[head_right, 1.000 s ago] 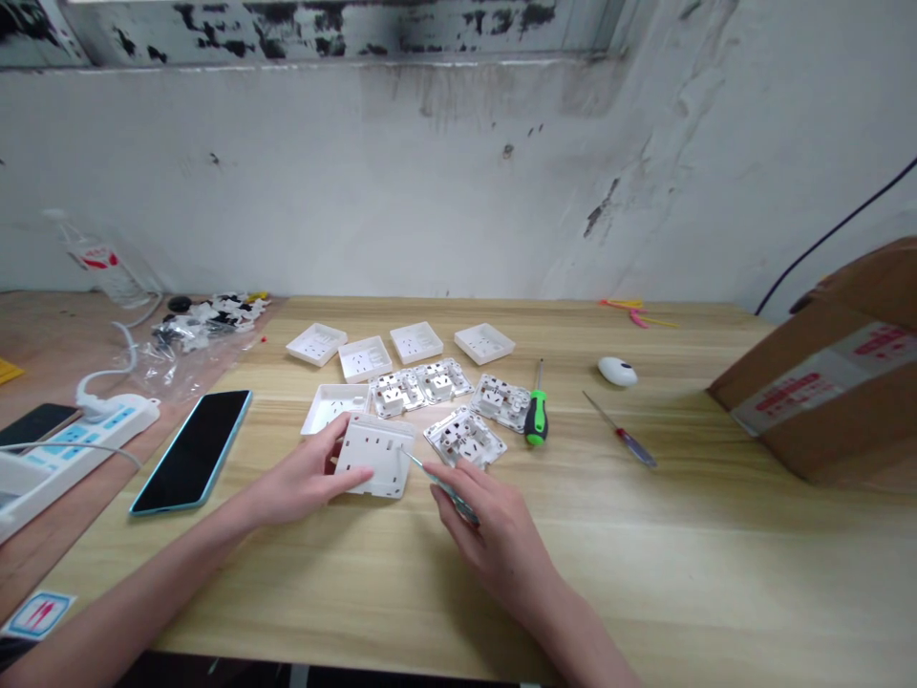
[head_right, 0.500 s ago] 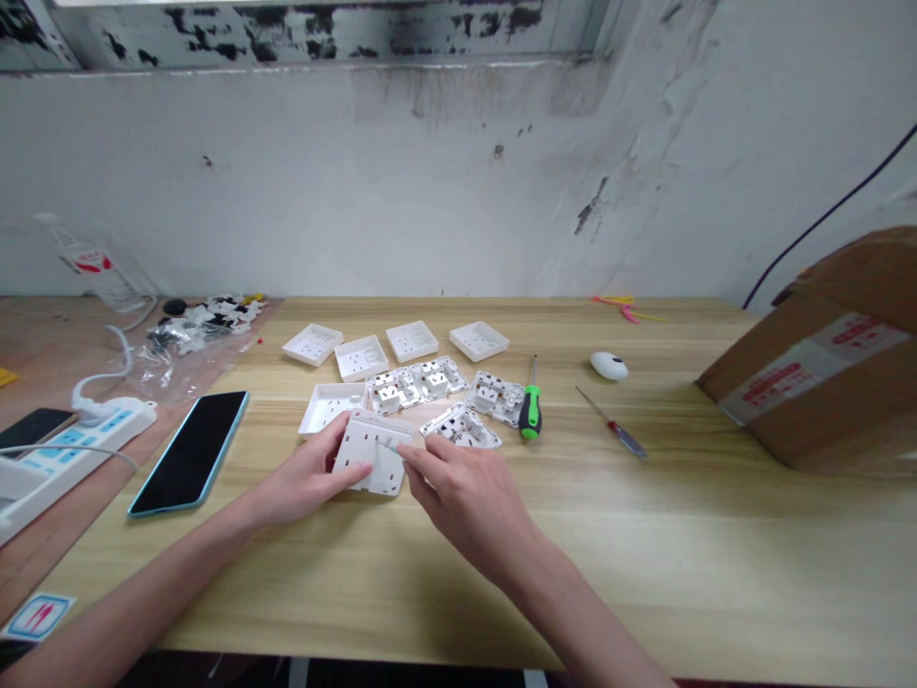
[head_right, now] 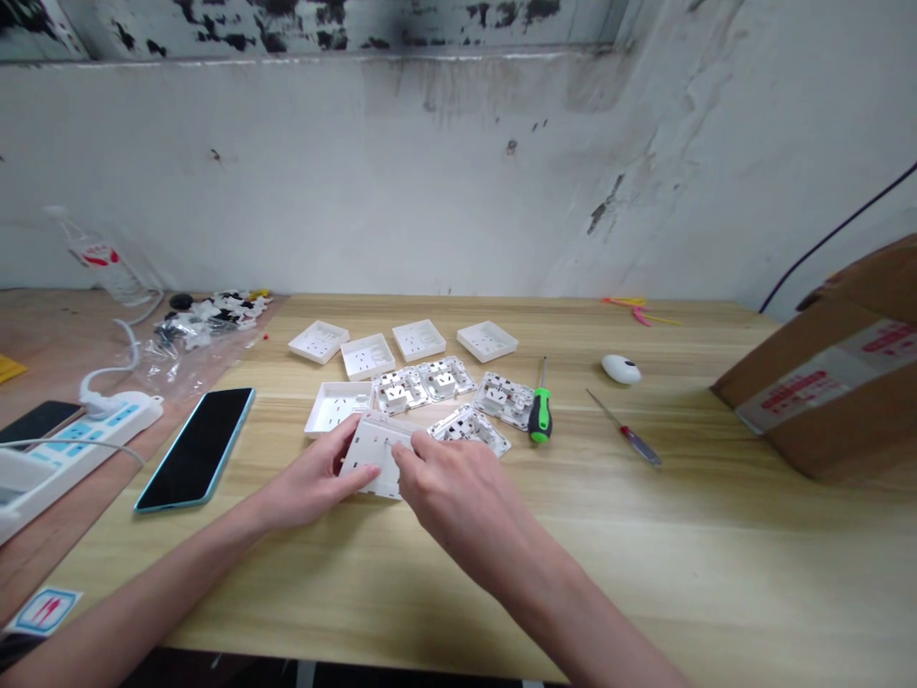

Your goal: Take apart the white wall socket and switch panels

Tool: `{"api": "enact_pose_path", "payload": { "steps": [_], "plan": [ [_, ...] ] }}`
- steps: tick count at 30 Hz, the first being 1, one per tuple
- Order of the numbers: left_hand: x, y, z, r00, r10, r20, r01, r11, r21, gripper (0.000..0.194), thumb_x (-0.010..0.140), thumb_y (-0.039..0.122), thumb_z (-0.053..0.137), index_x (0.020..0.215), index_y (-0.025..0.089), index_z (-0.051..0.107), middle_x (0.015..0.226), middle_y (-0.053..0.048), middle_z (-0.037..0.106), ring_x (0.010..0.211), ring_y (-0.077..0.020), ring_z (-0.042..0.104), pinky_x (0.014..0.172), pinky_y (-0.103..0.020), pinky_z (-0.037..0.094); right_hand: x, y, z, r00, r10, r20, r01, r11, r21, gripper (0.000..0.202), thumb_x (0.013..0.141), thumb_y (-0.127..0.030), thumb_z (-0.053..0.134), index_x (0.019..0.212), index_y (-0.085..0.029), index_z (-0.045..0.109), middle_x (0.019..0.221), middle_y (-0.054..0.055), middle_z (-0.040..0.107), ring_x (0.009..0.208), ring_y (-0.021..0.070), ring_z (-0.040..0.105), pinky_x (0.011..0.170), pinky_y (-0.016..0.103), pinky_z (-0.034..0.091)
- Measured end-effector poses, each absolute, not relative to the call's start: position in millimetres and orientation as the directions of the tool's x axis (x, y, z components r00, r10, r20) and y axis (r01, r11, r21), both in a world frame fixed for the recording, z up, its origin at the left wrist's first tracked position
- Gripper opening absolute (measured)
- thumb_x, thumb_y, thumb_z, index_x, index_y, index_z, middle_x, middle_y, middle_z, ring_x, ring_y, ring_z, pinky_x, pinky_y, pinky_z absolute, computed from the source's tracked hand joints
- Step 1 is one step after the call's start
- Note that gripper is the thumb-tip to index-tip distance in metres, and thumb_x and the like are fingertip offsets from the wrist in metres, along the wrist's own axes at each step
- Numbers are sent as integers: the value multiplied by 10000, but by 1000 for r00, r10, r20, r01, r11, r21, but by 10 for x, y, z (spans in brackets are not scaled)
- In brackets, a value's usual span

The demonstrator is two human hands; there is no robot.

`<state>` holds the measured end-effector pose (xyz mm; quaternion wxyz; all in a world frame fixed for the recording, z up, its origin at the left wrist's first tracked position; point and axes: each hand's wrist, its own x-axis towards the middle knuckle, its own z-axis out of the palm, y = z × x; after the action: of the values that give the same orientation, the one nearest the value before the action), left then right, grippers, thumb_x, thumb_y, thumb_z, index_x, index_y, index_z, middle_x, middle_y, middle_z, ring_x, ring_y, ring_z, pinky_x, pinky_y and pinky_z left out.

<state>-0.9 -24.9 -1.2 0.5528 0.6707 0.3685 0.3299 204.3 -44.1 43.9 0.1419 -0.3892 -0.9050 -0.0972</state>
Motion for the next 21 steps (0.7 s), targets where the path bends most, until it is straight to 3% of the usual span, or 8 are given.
{"api": "enact_pose_path", "payload": {
  "steps": [5,9,14,21],
  "plan": [
    [-22,-237,-21,498,866,33,129,-111,985,345,872,189,571,1200,192,463,1174,-86,592,1034,-225,595,856,-348,502,2085,-423,431,-641,650,408,729,681,61,184,864,-121,509,941,-186,662,643,-24,562,508,118,512,486,304,183],
    [-21,-246,-17,497,867,32,133,-112,985,355,871,184,570,1210,192,463,1167,-86,596,1034,-228,596,862,-354,499,2096,-418,409,-655,649,387,723,688,71,174,867,-124,508,936,-187,654,661,-23,574,522,110,515,488,300,178],
    [7,-257,-8,500,866,24,127,-101,987,367,870,185,564,1221,183,455,1153,-90,597,984,-211,598,797,-320,511,2041,-420,495,-690,666,283,716,686,129,133,832,-91,543,856,-180,638,684,-5,598,511,117,499,495,310,159],
    [37,-262,-25,487,872,50,130,-129,983,348,868,197,564,1196,173,452,1066,-76,607,920,-196,592,760,-300,493,1794,-409,854,-704,710,16,701,690,180,169,761,-18,571,678,-159,613,628,28,618,465,111,448,442,300,109]
  ]
}}
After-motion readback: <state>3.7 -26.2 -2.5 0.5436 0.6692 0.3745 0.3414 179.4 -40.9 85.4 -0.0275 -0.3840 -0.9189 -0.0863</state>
